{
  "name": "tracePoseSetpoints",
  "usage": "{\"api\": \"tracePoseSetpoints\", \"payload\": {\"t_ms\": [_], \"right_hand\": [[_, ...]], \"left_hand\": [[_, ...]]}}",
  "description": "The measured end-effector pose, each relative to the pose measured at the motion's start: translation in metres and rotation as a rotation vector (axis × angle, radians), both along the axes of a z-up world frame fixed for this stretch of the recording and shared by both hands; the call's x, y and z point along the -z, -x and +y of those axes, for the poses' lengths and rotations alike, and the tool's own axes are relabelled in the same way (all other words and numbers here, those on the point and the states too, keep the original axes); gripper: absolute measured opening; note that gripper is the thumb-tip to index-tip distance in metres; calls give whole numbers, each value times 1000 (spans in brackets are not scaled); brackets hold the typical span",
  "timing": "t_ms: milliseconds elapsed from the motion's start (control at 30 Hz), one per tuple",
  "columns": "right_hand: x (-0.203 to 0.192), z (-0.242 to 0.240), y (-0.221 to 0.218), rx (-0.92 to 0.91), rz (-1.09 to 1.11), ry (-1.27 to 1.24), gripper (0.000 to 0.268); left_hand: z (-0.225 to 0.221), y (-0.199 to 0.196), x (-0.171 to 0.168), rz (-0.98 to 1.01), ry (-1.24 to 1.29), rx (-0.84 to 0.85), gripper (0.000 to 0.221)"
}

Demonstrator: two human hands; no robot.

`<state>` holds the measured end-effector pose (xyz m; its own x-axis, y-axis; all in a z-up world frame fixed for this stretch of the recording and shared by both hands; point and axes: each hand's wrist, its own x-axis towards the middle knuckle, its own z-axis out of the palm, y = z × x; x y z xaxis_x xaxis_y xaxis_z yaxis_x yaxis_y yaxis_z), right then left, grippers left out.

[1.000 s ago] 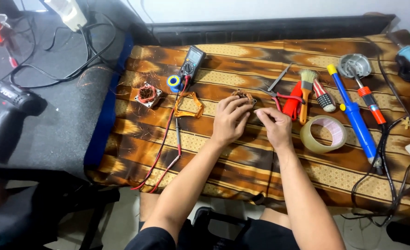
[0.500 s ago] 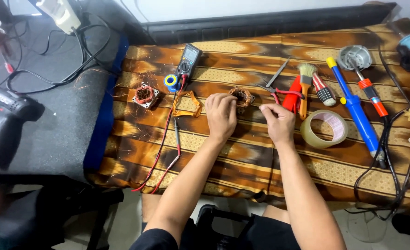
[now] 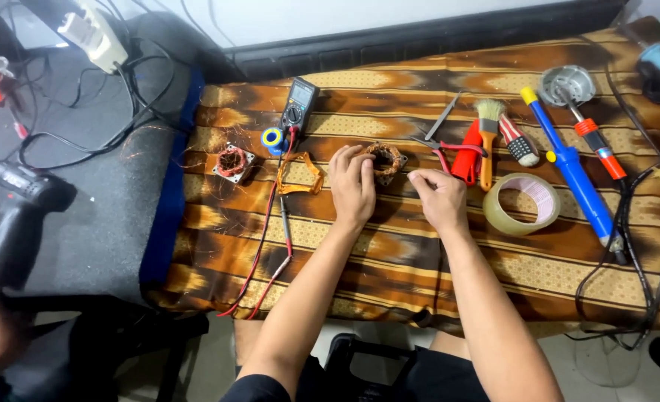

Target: The person is repairing or assembling electronic motor components by manipulating copper windings and wires on a workbench.

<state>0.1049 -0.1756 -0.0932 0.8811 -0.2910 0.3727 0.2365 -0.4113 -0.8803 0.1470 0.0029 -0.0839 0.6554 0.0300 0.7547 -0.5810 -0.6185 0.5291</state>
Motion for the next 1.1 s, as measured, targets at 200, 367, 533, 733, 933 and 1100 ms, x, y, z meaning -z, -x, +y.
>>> {"api": "tracePoseSetpoints", "payload": {"t_ms": [200, 367, 533, 733, 933, 1100], "right_hand": [[0, 4, -1, -19, -22, 11, 6], [-4, 5, 0, -23, -45, 66, 6], [0, 5, -1, -13, -11, 319, 15], [-9, 8, 6, -66, 155, 509, 32], [-20, 10, 10, -75, 204, 656, 26], [-10, 9, 6, -94, 253, 648, 31]], "left_hand": [[2, -5, 5, -1, 5, 9, 18], [0, -6, 6, 8, 11, 21, 18], [-1, -7, 7, 73, -6, 56, 12], [0, -22, 15, 205, -50, 87, 13], [-9, -52, 4, 670, -526, -72, 31], [-11, -71, -9, 811, -600, -47, 31]]}}
